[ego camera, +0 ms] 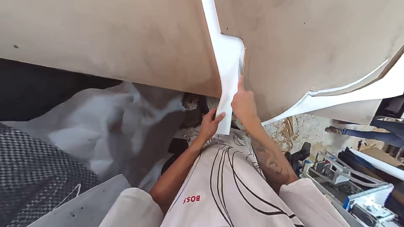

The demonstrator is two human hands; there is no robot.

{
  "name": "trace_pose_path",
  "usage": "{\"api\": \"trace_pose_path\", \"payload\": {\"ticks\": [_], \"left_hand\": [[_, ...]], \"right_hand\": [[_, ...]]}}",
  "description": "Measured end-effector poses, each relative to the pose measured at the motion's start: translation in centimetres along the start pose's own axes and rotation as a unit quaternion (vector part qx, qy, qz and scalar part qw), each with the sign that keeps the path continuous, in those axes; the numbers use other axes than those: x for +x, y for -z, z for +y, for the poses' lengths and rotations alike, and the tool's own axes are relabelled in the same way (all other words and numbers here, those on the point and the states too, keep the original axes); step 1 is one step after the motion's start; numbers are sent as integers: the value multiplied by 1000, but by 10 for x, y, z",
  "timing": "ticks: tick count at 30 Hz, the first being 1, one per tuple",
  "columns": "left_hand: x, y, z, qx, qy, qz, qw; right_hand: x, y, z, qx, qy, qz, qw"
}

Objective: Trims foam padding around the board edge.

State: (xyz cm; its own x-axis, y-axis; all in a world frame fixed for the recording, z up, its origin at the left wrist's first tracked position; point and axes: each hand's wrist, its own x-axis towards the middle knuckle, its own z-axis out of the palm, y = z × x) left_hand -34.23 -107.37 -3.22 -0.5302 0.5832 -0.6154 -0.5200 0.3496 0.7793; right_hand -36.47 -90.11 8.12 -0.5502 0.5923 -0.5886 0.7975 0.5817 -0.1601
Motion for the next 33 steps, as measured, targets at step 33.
{"api": "trace_pose_path", "payload": {"ticks": [33], "left_hand": [[-75,-224,-104,-262,14,76,962]], "right_hand": [[-38,80,369,-82,456,-218,859]]}}
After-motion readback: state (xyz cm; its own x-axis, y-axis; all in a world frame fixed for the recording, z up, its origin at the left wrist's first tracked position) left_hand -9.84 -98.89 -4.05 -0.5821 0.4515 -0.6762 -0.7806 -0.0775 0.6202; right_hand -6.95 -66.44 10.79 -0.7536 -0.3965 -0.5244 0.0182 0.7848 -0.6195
